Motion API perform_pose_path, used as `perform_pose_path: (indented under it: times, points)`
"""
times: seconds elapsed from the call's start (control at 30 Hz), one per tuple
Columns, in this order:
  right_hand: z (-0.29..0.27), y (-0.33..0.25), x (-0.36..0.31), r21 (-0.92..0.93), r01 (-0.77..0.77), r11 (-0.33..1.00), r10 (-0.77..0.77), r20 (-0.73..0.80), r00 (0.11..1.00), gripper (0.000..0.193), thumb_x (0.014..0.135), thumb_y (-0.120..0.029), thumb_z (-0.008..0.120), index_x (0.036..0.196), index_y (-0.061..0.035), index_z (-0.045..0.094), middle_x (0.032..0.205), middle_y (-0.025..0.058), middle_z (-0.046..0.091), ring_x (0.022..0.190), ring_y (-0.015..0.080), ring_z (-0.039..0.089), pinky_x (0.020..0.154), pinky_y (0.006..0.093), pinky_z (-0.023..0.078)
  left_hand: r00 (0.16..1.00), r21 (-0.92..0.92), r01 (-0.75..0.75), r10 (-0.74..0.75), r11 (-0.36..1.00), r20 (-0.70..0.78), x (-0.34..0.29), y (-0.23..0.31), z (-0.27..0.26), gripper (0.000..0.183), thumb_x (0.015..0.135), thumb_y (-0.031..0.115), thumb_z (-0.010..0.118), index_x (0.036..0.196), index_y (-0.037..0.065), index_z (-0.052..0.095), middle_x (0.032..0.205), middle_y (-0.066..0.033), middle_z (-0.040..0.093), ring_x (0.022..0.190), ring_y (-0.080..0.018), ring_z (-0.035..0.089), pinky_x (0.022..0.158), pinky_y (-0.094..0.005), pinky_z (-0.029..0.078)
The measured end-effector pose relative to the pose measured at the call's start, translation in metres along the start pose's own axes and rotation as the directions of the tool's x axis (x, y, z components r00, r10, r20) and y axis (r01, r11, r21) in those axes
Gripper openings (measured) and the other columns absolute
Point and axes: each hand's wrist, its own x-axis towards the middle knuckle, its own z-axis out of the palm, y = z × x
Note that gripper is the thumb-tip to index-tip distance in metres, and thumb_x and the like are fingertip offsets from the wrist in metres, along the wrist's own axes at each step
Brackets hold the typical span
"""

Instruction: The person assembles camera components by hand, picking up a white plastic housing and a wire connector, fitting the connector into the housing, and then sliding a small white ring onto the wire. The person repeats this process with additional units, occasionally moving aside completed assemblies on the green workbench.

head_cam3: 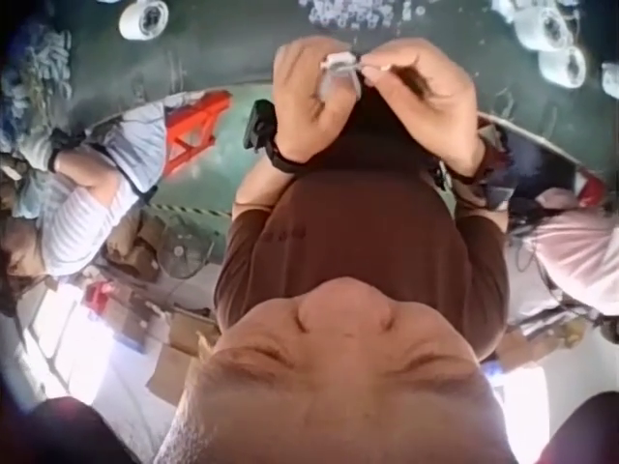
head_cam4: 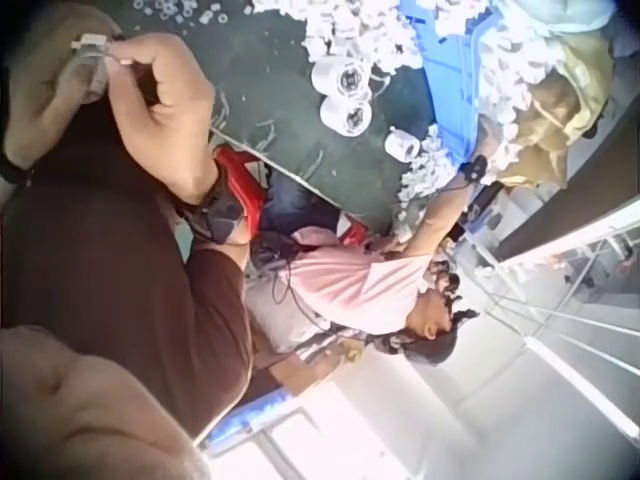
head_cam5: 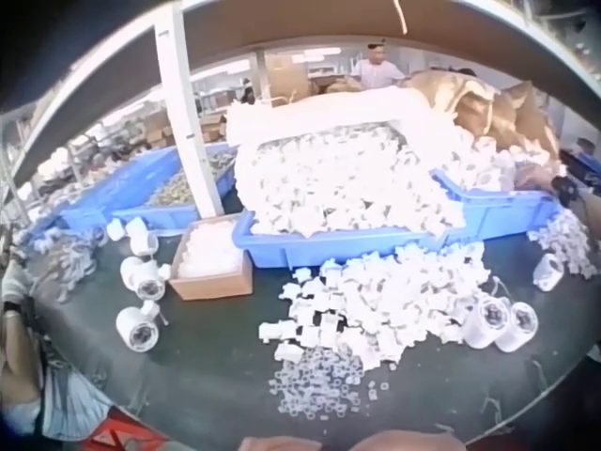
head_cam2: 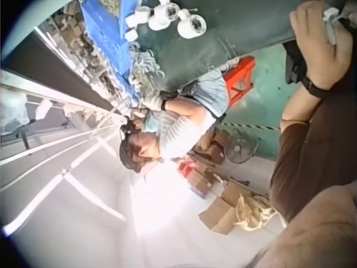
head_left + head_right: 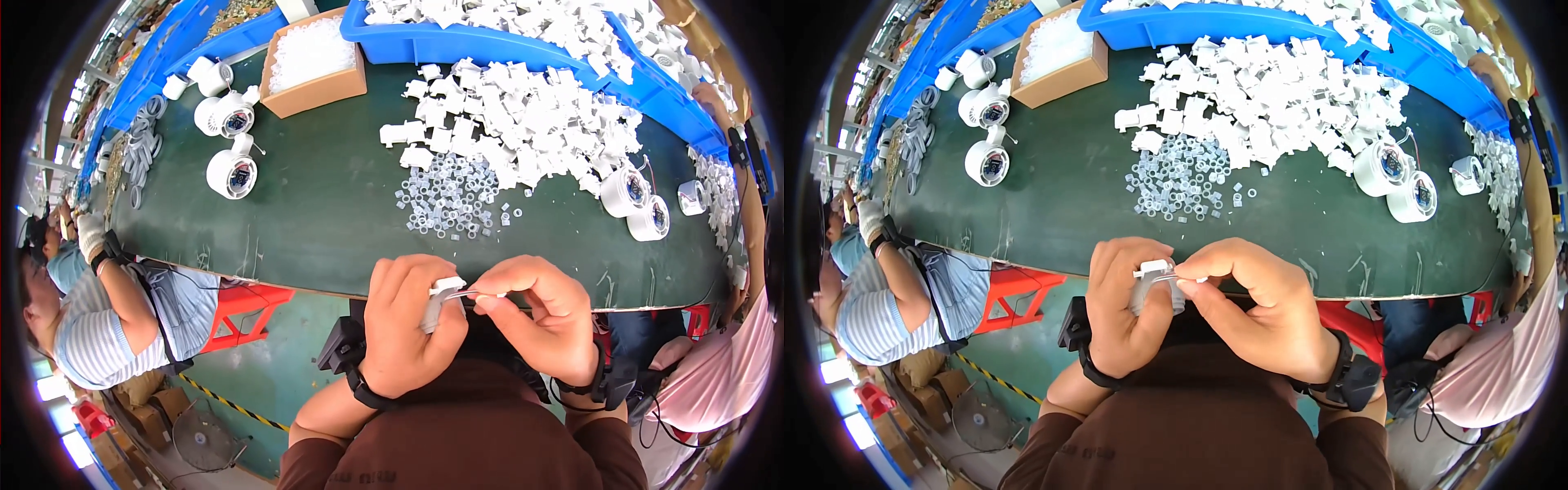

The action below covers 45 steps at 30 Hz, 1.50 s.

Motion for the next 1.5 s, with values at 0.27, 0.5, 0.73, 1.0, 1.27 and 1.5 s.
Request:
perform_pose_path:
  times: [0.27,0.5,0.73,1.0,1.27,1.5]
  points:
    - [0.012,0.024,-0.004,0.043,-0.057,0.997,0.061,-0.089,0.994,0.012,0.098,0.007,0.062,0.108,0.0010,0.062,0.101,0.0056,0.064,0.090,0.0094,0.062,0.078,0.0258,0.051,0.999,-0.054,-0.035,0.034,0.998,-0.011,0.004,0.001,0.008,0.018,0.089,0.006,0.055,0.105,0.000,0.062,0.108,-0.0149,0.066,0.094,-0.0307,0.057,0.085,-0.0385,0.045]
    - [0.008,0.025,-0.006,0.173,-0.077,0.982,0.095,-0.094,0.991,0.014,0.095,-0.001,0.070,0.109,-0.0009,0.067,0.093,0.0016,0.066,0.081,0.0072,0.059,0.074,0.0242,0.050,0.994,-0.051,-0.098,0.100,0.994,0.037,0.001,-0.003,0.004,0.015,0.096,0.011,0.058,0.105,-0.001,0.061,0.107,-0.0164,0.065,0.095,-0.0292,0.057,0.083,-0.0376,0.046]
    - [-0.065,0.019,0.035,-0.650,-0.043,0.758,-0.146,-0.234,0.961,0.017,0.093,0.000,0.069,0.110,-0.0021,0.068,0.106,0.0079,0.068,0.093,0.0160,0.066,0.086,0.0284,0.051,0.989,-0.085,-0.140,0.137,0.986,-0.049,0.003,-0.010,0.008,0.013,0.090,0.008,0.063,0.102,0.004,0.062,0.104,-0.0119,0.067,0.083,-0.0286,0.056,0.075,-0.0379,0.045]
    - [-0.078,0.051,0.093,-0.964,0.109,0.243,-0.339,0.021,0.941,0.051,0.095,-0.031,0.070,0.143,-0.0230,0.057,0.154,0.0125,0.042,0.140,0.0391,0.037,0.115,0.0532,0.027,0.988,-0.059,-0.144,0.140,0.988,-0.059,0.001,-0.010,0.012,0.012,0.091,0.008,0.062,0.102,0.004,0.062,0.104,-0.0120,0.067,0.084,-0.0287,0.056,0.076,-0.0377,0.045]
    - [-0.086,0.058,0.091,-0.966,-0.012,0.258,-0.319,-0.097,0.943,0.037,0.097,-0.037,0.066,0.128,-0.0175,0.063,0.145,0.0126,0.050,0.133,0.0359,0.045,0.112,0.0505,0.029,0.994,-0.092,-0.098,0.093,0.991,-0.054,0.000,-0.010,0.009,0.011,0.092,0.009,0.061,0.101,0.004,0.062,0.103,-0.0120,0.068,0.089,-0.0287,0.057,0.079,-0.0380,0.045]
    - [-0.082,0.036,0.056,-0.941,0.039,0.337,-0.257,-0.052,0.965,0.043,0.101,-0.031,0.062,0.141,-0.0153,0.057,0.147,0.0140,0.049,0.137,0.0347,0.043,0.116,0.0472,0.028,0.997,-0.131,-0.069,0.066,0.989,-0.030,0.002,-0.010,0.008,0.011,0.092,0.008,0.061,0.101,0.003,0.063,0.104,-0.0119,0.068,0.090,-0.0284,0.058,0.080,-0.0375,0.046]
